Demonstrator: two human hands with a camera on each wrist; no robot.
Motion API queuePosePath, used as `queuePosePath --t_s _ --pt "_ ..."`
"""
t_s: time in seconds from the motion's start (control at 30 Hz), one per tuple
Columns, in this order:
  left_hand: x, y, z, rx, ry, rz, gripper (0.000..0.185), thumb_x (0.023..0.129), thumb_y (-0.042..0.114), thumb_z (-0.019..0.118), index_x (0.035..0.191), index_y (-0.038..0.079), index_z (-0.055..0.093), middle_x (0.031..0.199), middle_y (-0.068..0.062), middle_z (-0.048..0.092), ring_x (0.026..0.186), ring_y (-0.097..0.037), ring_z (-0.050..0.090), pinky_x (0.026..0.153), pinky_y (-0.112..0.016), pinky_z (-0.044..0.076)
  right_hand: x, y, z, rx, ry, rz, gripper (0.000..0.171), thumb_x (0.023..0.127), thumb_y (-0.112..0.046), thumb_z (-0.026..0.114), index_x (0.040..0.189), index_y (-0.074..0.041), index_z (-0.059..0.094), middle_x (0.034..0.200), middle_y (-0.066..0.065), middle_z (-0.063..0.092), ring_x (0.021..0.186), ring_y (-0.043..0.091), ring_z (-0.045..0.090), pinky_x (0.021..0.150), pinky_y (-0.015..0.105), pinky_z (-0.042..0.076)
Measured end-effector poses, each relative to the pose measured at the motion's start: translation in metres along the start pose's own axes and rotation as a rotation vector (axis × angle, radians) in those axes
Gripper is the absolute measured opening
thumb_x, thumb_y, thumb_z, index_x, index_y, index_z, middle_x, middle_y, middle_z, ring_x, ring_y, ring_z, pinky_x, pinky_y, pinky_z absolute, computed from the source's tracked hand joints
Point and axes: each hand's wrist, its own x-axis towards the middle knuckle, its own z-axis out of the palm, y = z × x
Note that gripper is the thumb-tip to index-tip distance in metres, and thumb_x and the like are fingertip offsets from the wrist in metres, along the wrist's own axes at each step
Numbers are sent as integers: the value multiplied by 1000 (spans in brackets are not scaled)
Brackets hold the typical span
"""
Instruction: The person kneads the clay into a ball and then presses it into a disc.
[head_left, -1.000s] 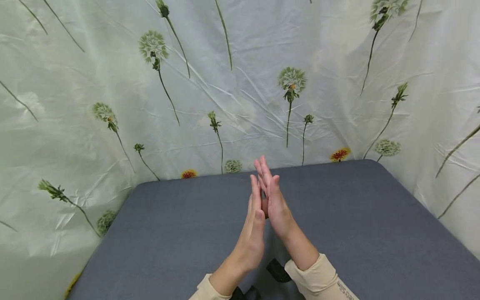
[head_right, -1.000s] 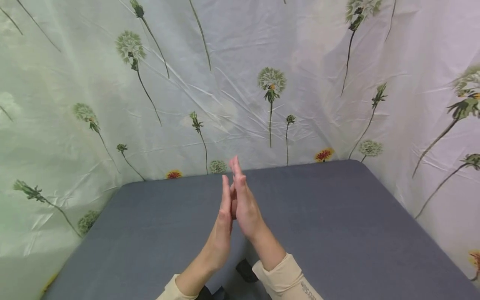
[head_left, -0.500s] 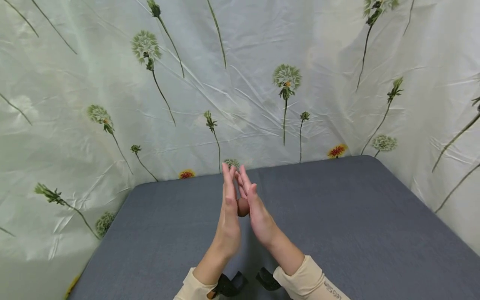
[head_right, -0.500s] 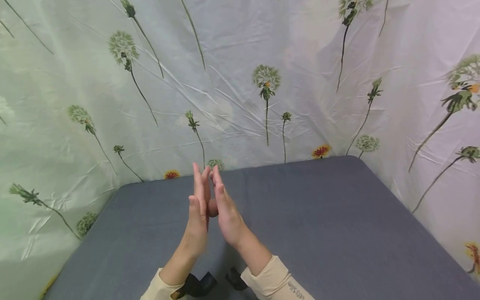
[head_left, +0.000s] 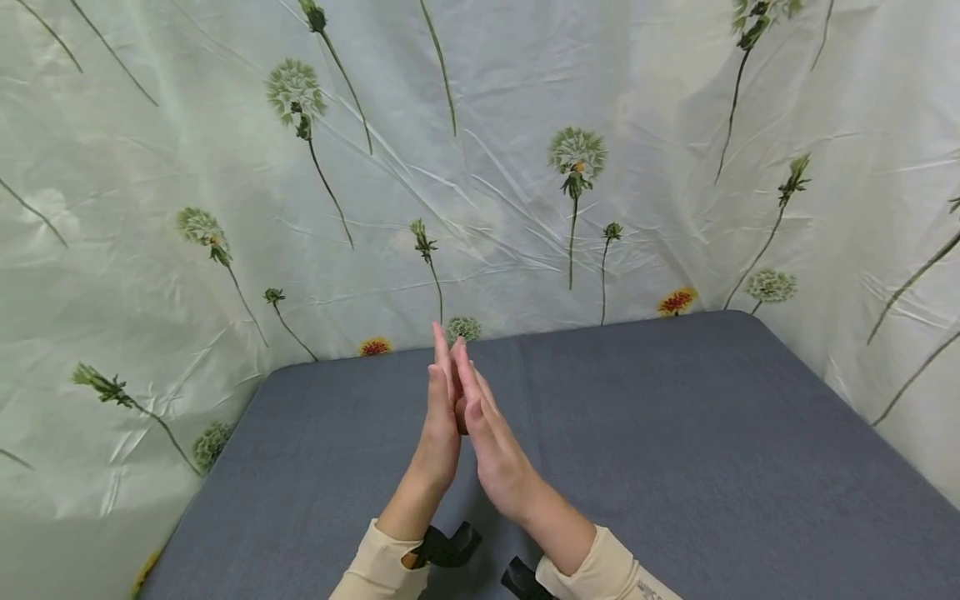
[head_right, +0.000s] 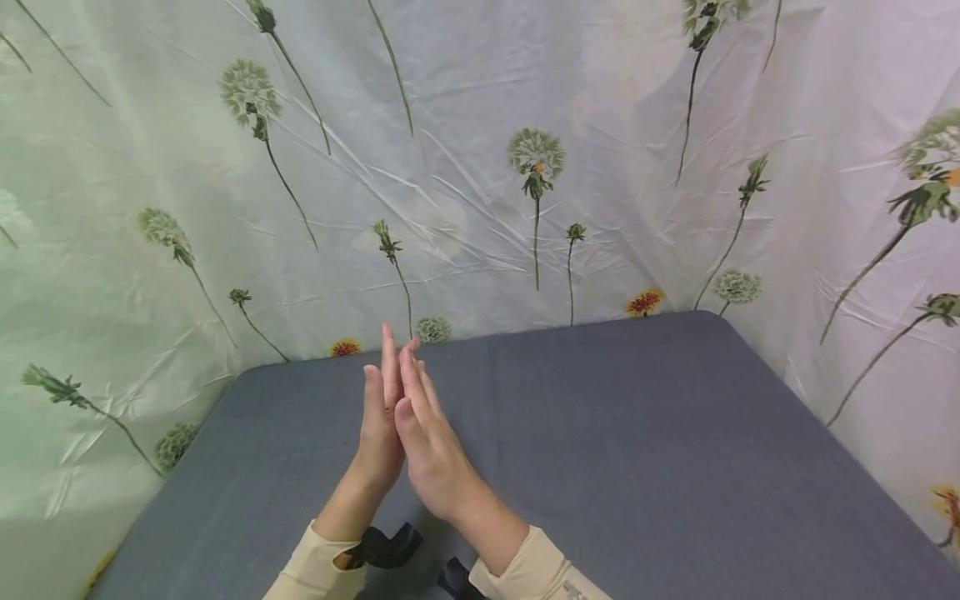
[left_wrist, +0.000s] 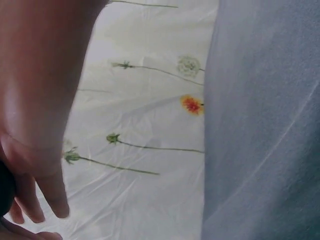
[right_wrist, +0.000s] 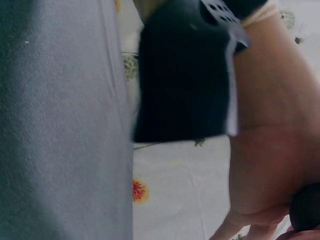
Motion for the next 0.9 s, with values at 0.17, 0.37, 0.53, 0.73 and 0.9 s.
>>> queuePosePath --t_s 0.17,0.37,0.53,0.73,0.9 --pt "0 -5 9 -26 -68 -19 82 105 80 6 170 36 -19 181 8 -13 169 -24 -12 131 -70 -5 1 -3 -10 -28 54 -14 67 117 -53 11 175 -19 4 183 0 0 169 27 -4 131 70 3" --pt "-6 -10 24 -54 -186 -62 79 108 73 3 169 30 -25 182 0 -11 169 -29 -13 130 -72 -5 6 -5 -31 -59 139 -31 72 116 -57 12 175 -17 5 183 8 8 169 33 3 129 73 4" --pt "-16 -8 39 17 -256 -17 71 113 61 0 168 25 -27 181 -5 -17 167 -31 -18 130 -72 -5 11 1 -51 -57 185 26 78 112 -67 10 175 -22 3 182 8 11 170 33 6 130 72 5" --pt "-19 0 41 85 -204 58 65 114 56 0 170 29 -21 179 4 -21 167 -26 -20 129 -72 -8 12 12 -54 -5 150 79 83 110 -72 9 175 -22 0 183 7 5 169 36 6 133 67 6" --pt "-14 6 28 42 -115 69 75 110 68 1 170 28 -22 182 -2 -13 168 -30 -18 127 -75 -9 9 17 -40 4 61 83 79 113 -65 6 174 -16 -6 183 5 -5 170 31 -6 132 68 -1"
